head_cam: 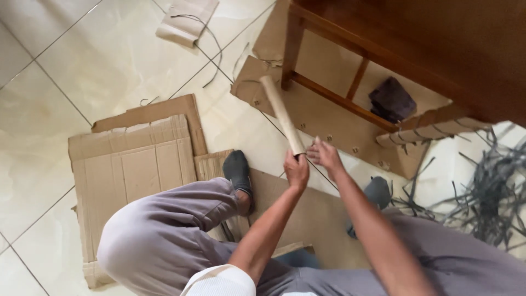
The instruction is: Wrapping cardboard around the legs of a wooden furniture piece and securing it with plastic ties.
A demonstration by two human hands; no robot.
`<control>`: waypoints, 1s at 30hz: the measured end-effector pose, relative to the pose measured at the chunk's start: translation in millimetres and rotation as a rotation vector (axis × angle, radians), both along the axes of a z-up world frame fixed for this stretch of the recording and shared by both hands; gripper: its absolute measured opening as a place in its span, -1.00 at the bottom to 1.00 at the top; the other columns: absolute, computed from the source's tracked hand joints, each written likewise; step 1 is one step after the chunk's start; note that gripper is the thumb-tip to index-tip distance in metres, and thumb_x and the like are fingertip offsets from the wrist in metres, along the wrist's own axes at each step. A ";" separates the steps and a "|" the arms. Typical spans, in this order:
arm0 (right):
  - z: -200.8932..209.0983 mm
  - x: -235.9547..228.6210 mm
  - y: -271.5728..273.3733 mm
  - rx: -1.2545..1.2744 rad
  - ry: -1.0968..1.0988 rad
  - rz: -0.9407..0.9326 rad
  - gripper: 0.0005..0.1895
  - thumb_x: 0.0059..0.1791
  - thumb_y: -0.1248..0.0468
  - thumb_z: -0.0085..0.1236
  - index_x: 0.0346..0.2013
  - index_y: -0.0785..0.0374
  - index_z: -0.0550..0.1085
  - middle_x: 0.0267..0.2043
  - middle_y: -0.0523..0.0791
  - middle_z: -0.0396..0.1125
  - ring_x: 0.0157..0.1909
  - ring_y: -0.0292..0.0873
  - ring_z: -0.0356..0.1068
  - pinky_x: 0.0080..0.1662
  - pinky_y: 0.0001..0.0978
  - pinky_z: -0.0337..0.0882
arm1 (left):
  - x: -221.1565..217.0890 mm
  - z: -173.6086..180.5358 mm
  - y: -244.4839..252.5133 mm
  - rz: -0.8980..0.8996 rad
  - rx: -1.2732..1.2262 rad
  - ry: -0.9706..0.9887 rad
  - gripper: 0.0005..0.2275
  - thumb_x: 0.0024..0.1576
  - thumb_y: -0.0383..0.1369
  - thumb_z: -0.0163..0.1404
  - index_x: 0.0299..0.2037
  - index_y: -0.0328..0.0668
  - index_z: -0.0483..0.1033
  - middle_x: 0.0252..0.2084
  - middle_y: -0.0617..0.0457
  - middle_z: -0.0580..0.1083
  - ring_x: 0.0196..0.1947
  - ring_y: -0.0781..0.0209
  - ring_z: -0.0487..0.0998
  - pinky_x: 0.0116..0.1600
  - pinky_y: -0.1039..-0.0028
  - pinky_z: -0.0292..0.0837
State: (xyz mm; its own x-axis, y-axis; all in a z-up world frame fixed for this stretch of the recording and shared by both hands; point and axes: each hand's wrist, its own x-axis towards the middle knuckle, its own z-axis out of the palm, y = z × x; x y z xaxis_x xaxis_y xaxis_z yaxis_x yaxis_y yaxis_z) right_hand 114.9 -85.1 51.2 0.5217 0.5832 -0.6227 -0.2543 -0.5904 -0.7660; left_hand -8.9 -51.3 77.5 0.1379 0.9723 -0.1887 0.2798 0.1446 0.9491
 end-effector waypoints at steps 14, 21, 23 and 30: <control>64.7 45.8 -36.4 0.151 0.115 -0.129 -0.70 0.04 0.02 0.29 -0.01 0.06 0.58 -0.38 0.00 0.50 -0.43 -0.10 0.56 -0.37 -0.22 0.63 | -4.6 -23.2 -43.2 -0.780 -0.230 -0.318 -0.82 0.13 -0.56 0.12 -0.07 -0.28 0.55 -0.05 -0.14 0.49 0.00 -0.15 0.60 0.07 0.17 0.58; 123.0 62.3 -56.9 -0.046 -0.432 0.386 -0.47 -0.10 -0.04 0.36 0.15 -0.09 0.53 0.00 -0.05 0.53 0.11 0.03 0.48 0.17 -0.09 0.42 | -4.9 0.3 18.4 -0.680 0.183 0.104 -0.77 0.09 -0.50 0.04 -0.16 0.14 0.63 -0.28 0.07 0.52 -0.24 -0.02 0.62 -0.04 0.18 0.55; 123.5 69.5 -59.8 -0.081 -0.633 0.469 -0.47 -0.11 0.03 0.35 0.15 -0.06 0.51 0.08 -0.01 0.49 0.19 0.16 0.42 0.23 0.02 0.39 | 10.2 6.8 38.9 -0.618 0.587 0.137 -0.75 0.10 -0.52 0.03 -0.08 0.11 0.54 -0.16 0.02 0.47 -0.12 -0.11 0.57 0.00 0.20 0.51; 123.7 97.9 -58.4 -0.141 -0.936 0.639 -0.61 -0.02 0.07 0.21 0.11 -0.14 0.48 0.00 -0.07 0.47 0.13 0.12 0.46 0.14 0.02 0.44 | 45.1 68.5 114.4 -0.760 1.214 0.461 -0.57 0.02 -0.34 0.22 0.12 0.13 0.44 0.10 0.07 0.42 0.25 0.05 0.40 0.33 0.18 0.21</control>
